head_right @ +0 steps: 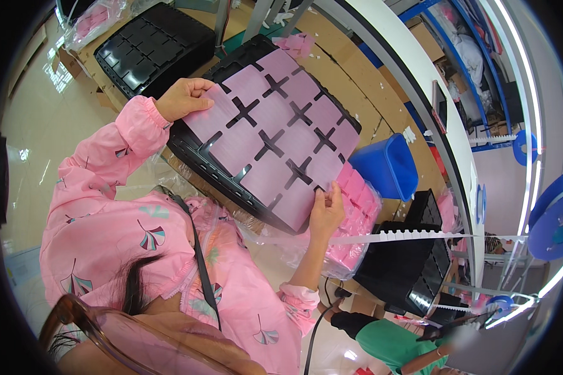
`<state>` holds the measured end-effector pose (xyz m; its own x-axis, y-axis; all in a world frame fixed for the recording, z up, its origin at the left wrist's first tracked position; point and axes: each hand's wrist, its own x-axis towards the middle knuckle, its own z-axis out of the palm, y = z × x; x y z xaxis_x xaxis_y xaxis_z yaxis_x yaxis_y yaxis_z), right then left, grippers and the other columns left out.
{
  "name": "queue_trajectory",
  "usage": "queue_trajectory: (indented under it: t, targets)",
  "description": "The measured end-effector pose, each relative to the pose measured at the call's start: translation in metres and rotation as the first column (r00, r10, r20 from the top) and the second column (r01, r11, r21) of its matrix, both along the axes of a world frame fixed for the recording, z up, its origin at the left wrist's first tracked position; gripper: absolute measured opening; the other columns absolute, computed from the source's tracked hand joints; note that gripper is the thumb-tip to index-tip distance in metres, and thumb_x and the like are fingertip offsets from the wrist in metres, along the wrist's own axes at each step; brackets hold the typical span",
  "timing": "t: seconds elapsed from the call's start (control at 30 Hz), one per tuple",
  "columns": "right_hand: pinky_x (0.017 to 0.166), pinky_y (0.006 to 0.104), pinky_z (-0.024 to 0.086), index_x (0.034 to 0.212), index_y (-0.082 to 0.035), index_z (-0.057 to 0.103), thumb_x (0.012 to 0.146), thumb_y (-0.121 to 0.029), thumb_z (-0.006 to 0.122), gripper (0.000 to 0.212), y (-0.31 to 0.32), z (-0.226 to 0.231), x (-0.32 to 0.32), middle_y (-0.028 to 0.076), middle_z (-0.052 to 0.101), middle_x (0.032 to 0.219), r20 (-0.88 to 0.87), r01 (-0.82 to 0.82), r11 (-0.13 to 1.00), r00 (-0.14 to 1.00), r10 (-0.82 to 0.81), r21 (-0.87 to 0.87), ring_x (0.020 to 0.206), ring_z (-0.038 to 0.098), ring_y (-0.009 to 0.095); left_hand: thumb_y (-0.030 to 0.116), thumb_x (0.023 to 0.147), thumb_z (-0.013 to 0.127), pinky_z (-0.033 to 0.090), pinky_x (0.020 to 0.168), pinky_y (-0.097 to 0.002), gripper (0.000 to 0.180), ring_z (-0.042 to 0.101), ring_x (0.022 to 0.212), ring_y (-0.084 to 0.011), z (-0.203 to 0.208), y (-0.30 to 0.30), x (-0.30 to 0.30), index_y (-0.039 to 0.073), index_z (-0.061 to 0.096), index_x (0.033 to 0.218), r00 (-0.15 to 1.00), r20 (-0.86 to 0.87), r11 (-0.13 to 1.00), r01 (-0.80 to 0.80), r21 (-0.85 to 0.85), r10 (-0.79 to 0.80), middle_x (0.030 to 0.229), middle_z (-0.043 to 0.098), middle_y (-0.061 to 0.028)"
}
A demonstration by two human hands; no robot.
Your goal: Applying adhesive pads and lining to black plastic components on an assembly line.
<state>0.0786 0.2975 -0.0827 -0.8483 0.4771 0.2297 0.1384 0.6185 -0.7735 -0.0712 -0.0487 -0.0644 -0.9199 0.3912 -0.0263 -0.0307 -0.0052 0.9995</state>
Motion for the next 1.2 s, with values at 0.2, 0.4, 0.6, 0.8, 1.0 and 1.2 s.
queue_trajectory:
  t: [0.2,0.4,0.6,0.8,1.0,1.2]
  targets:
    - [0.065,0.0269,0.046,0.095,0.001,0.062,0.076,-0.007,0.062,0.021,0.008,-0.007,-0.011,0.01,0.062,0.08,-0.045,-0.065,0.989,0.996,0.072,0.13,0.069,0.058,0.016,0.002,0.075,0.056,0.042,0.057,-0.0192,0.047,0.052,0.062,-0.0061,0.003,-0.008,0.009,-0.002,0.044,0.12,0.999,-0.046,0.995,-0.026,-0.099,0.021,0.074,0.058,-0.0033]
    - [0.068,0.029,0.047,0.093,0.0,0.062,0.076,-0.01,0.062,0.02,0.006,-0.004,-0.024,0.011,0.063,0.082,-0.034,-0.1,0.982,0.994,0.107,0.162,0.072,0.06,0.019,0.005,0.073,0.055,0.043,0.058,-0.0218,0.043,0.053,0.063,-0.0075,0.003,-0.014,0.01,-0.002,0.05,0.115,0.991,-0.131,0.97,-0.017,-0.243,-0.015,0.077,0.06,-0.0053]
    - [0.067,0.0283,0.047,0.092,0.0,0.063,0.076,-0.013,0.062,0.02,0.003,0.001,-0.029,0.011,0.063,0.082,0.036,-0.089,0.986,0.996,0.085,0.143,0.071,0.06,0.019,0.007,0.072,0.056,0.044,0.062,-0.0223,0.034,0.054,0.065,-0.0085,0.004,-0.017,0.012,-0.003,0.058,0.105,0.99,-0.138,0.955,-0.031,-0.294,-0.01,0.083,0.063,-0.0075]
    - [0.067,0.0282,0.047,0.092,0.0,0.063,0.077,-0.016,0.062,0.022,0.007,0.0,-0.029,0.011,0.063,0.082,0.065,-0.081,0.98,0.995,0.071,0.18,0.071,0.06,0.019,0.008,0.071,0.057,0.045,0.063,-0.0227,0.034,0.055,0.066,-0.0088,0.001,-0.016,0.007,-0.004,0.058,0.104,0.99,-0.137,0.934,-0.016,-0.356,-0.036,0.083,0.063,-0.009]
    - [0.067,0.0285,0.047,0.092,0.0,0.062,0.077,-0.016,0.062,0.022,0.004,0.003,-0.03,0.011,0.063,0.082,0.075,-0.11,0.983,0.992,0.1,0.145,0.07,0.06,0.018,0.01,0.071,0.058,0.045,0.065,-0.0244,0.035,0.057,0.069,-0.0115,0.001,-0.016,0.006,-0.003,0.058,0.104,0.986,-0.16,0.926,-0.015,-0.378,-0.05,0.085,0.064,-0.0108]
    - [0.071,0.0342,0.047,0.095,-0.002,0.062,0.078,-0.023,0.06,0.028,0.002,0.02,-0.031,0.014,0.062,0.09,0.218,-0.154,0.936,0.972,0.086,0.316,0.078,0.06,0.025,0.021,0.072,0.06,0.046,0.068,-0.0302,0.037,0.06,0.075,-0.0238,0.011,-0.021,0.005,0.001,0.06,0.103,0.931,-0.353,0.879,-0.084,-0.47,-0.099,0.088,0.063,-0.0151]
